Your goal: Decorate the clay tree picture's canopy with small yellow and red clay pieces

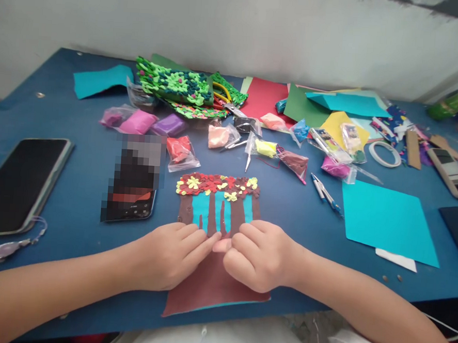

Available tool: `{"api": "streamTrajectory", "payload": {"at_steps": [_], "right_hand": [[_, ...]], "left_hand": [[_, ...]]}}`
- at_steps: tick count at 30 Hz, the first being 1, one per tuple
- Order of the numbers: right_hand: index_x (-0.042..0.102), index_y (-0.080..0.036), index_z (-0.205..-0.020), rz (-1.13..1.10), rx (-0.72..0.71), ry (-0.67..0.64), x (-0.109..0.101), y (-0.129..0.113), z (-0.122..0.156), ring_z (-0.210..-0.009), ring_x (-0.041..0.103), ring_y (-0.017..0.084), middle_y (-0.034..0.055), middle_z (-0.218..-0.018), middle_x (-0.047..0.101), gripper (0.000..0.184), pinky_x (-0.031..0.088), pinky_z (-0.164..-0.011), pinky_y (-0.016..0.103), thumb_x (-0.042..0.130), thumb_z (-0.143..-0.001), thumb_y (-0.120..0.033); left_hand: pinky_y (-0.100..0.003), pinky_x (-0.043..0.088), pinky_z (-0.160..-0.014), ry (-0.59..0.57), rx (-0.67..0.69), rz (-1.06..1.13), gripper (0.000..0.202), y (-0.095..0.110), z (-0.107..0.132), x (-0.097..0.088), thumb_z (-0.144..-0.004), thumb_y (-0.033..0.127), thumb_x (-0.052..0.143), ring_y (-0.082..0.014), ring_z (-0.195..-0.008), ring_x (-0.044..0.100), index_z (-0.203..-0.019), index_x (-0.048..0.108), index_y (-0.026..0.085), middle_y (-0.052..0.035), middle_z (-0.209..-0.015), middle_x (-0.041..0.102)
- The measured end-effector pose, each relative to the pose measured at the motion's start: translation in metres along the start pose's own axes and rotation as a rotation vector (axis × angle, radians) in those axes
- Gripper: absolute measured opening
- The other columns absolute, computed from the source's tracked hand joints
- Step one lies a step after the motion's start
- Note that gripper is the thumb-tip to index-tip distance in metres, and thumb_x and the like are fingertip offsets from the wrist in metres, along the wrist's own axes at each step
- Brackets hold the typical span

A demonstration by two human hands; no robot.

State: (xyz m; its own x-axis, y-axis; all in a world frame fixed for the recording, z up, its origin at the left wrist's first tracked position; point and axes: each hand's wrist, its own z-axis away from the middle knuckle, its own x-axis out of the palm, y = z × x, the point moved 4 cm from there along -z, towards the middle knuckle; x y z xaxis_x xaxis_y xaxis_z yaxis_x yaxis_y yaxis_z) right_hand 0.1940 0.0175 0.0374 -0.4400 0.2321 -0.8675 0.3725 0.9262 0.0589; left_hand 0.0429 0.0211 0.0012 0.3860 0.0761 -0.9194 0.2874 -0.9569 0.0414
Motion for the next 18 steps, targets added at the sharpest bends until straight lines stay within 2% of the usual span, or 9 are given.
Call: {"api": "streamTrajectory", "payload": {"at_steps": [2, 5, 7, 9, 12, 14, 18], "right_hand": [[0.043, -0.018, -0.055, -0.016, -0.008, -0.002, 0.002, -0.001, 0.002, -0.046, 0.033, 0.011, -0.0038, -0.047, 0.037, 0.034, 0.025, -0.048, 0.028, 0.049, -0.085, -0.003], [0.041, -0.019, -0.058, -0.057, 0.028, 0.069, 0.005, -0.003, 0.005, -0.046, 0.031, 0.012, -0.0042, -0.047, 0.035, 0.033, 0.022, -0.047, 0.029, 0.046, -0.086, -0.003], [0.045, -0.019, -0.066, -0.101, 0.066, 0.131, 0.006, -0.003, 0.007, -0.047, 0.033, 0.013, -0.004, -0.048, 0.037, 0.027, 0.022, -0.046, 0.028, 0.043, -0.088, -0.005], [0.052, -0.014, -0.08, -0.156, 0.069, 0.125, 0.006, -0.003, 0.008, -0.05, 0.038, 0.013, -0.0026, -0.051, 0.042, 0.017, 0.026, -0.046, 0.028, 0.04, -0.091, -0.008], [0.053, -0.009, -0.094, -0.213, 0.071, 0.055, 0.005, -0.002, 0.005, -0.053, 0.04, 0.013, -0.0015, -0.055, 0.047, 0.009, 0.031, -0.048, 0.026, 0.044, -0.09, -0.008], [0.05, -0.012, -0.09, -0.24, 0.089, 0.029, 0.004, -0.001, 0.004, -0.052, 0.039, 0.013, -0.0023, -0.055, 0.046, 0.006, 0.031, -0.048, 0.026, 0.046, -0.089, -0.008], [0.043, -0.018, -0.078, -0.282, 0.135, 0.031, 0.007, -0.003, 0.001, -0.051, 0.036, 0.011, -0.0047, -0.053, 0.043, 0.015, 0.03, -0.048, 0.024, 0.047, -0.091, -0.013]], "left_hand": [[-0.029, 0.033, -0.041, 0.058, -0.055, 0.088, 0.029, 0.002, -0.001, 0.0, -0.091, 0.009, 0.03, -0.0172, -0.05, 0.047, -0.104, 0.055, 0.003, -0.0029, -0.06, 0.052], [-0.028, 0.032, -0.041, 0.155, -0.177, 0.299, 0.03, -0.002, 0.001, -0.002, -0.087, 0.007, 0.029, -0.0162, -0.05, 0.041, -0.096, 0.058, 0.007, -0.0023, -0.059, 0.049], [-0.026, 0.033, -0.043, 0.213, -0.277, 0.451, 0.028, -0.007, 0.004, -0.004, -0.085, 0.005, 0.031, -0.0145, -0.051, 0.04, -0.092, 0.058, 0.009, -0.0013, -0.06, 0.048], [-0.025, 0.033, -0.045, 0.258, -0.331, 0.552, 0.025, -0.011, 0.006, -0.007, -0.084, 0.004, 0.035, -0.0129, -0.053, 0.041, -0.093, 0.058, 0.009, -0.0004, -0.061, 0.049], [-0.025, 0.03, -0.045, 0.266, -0.278, 0.536, 0.022, -0.01, 0.005, -0.014, -0.085, 0.005, 0.039, -0.0119, -0.052, 0.04, -0.096, 0.058, 0.009, 0.0, -0.062, 0.049], [-0.026, 0.027, -0.044, 0.267, -0.206, 0.439, 0.019, -0.007, 0.002, -0.018, -0.089, 0.008, 0.04, -0.0118, -0.05, 0.038, -0.095, 0.058, 0.01, 0.0013, -0.059, 0.048], [-0.026, 0.025, -0.044, 0.302, -0.118, 0.275, 0.016, -0.004, 0.001, -0.021, -0.094, 0.011, 0.042, -0.011, -0.05, 0.038, -0.095, 0.058, 0.011, 0.0039, -0.055, 0.045]]}}
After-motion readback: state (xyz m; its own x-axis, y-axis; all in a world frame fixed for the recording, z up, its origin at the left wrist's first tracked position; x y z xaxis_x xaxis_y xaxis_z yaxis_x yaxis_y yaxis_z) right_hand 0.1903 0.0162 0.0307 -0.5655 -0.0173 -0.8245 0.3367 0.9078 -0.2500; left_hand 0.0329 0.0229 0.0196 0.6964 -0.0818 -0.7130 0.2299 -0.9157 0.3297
